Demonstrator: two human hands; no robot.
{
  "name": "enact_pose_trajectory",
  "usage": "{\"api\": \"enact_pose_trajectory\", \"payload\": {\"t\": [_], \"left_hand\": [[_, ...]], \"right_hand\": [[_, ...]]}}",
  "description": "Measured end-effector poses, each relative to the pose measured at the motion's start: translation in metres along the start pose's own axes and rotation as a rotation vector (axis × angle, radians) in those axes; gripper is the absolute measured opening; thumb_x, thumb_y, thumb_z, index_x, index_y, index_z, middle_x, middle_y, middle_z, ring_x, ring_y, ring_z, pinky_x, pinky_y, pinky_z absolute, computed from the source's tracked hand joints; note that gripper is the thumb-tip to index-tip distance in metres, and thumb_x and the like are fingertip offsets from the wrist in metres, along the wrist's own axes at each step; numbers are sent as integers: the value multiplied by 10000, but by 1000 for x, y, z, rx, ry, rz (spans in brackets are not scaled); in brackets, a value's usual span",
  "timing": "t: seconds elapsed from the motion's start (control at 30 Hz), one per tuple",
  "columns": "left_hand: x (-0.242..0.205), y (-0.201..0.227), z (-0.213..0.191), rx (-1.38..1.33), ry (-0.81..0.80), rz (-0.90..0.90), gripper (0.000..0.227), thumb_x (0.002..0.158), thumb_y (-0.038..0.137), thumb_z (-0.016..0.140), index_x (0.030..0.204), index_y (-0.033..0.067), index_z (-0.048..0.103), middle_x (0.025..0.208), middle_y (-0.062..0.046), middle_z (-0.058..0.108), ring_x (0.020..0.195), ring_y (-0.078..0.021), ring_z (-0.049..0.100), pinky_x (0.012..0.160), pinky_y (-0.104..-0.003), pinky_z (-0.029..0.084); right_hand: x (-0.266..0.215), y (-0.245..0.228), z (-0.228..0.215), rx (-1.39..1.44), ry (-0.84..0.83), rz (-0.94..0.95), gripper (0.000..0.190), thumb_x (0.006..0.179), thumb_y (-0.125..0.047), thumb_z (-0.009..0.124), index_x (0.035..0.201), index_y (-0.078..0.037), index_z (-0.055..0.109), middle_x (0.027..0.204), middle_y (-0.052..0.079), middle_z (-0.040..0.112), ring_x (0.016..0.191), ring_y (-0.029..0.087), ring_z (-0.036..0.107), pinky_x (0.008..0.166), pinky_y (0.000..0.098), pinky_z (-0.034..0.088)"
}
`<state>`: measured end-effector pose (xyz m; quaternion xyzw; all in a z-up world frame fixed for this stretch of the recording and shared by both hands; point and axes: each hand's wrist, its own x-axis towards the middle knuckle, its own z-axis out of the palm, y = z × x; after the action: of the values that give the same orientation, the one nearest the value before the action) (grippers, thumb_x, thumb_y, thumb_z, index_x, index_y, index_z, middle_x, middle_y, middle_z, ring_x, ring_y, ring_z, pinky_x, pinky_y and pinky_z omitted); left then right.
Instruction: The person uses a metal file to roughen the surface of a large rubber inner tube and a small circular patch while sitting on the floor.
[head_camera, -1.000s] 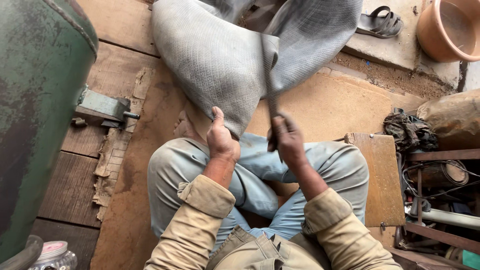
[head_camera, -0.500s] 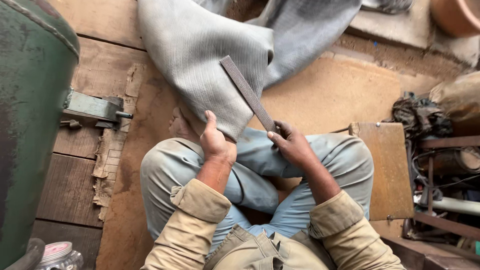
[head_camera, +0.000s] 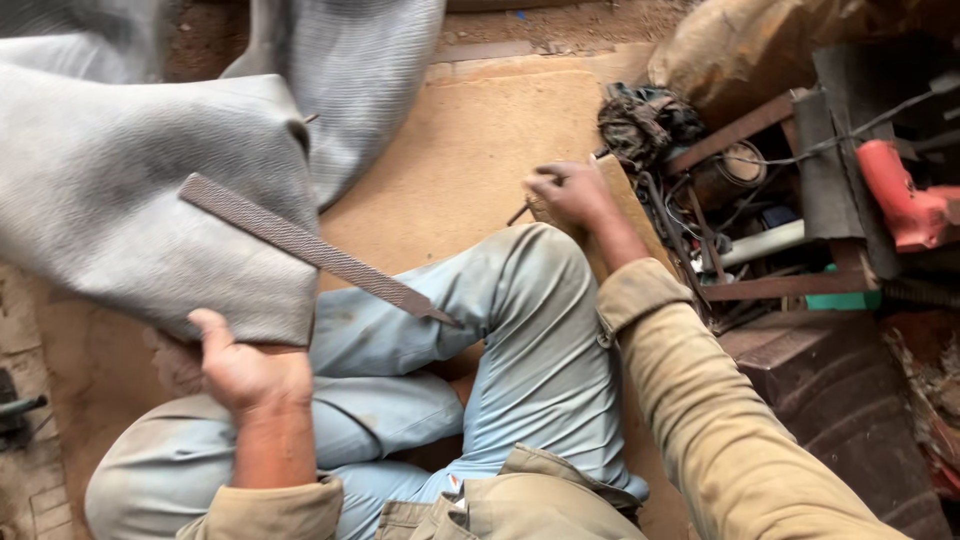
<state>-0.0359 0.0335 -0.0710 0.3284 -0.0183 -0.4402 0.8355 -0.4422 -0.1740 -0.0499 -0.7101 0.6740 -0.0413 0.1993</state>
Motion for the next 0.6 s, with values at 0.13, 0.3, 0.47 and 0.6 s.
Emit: {"api": "enact_pose_trajectory", "payload": {"t": [0.13,0.3,0.47,0.6], "left_hand": [[0,5,-4,54,-82,7,537,1124,280,502,1611,223,284,1682,-30,377,1558,-270,411,1298,-485,298],[-2,10,1,-36,-70,-111,549,1122,332,476,1630,176,340,1673,-64,437,1545,-286,454,1276,-505,317],[-6,11,10,130,17,-71,473,1095,327,466,1536,191,366,1605,-50,456,1500,-287,478,1242,-542,356],[-10,15,14,133,-2,-127,499,1103,363,444,1545,136,404,1610,-80,472,1498,-292,492,1241,-522,358]], "right_hand": [[15,16,17,-303,-105,-68,659,840,-748,627,1117,-172,787,1266,38,698,1316,232,528,1250,484,-17],[18,44,-13,-236,-140,180,610,878,-714,587,1147,-202,780,1246,63,701,1266,225,560,1243,477,120],[-1,71,-23,-235,-97,232,580,875,-670,631,1140,-177,781,1253,118,696,1254,267,562,1156,441,242],[18,82,-14,-212,-224,383,688,894,-730,592,1259,-157,702,1269,145,676,1204,312,619,1086,477,378]]}}
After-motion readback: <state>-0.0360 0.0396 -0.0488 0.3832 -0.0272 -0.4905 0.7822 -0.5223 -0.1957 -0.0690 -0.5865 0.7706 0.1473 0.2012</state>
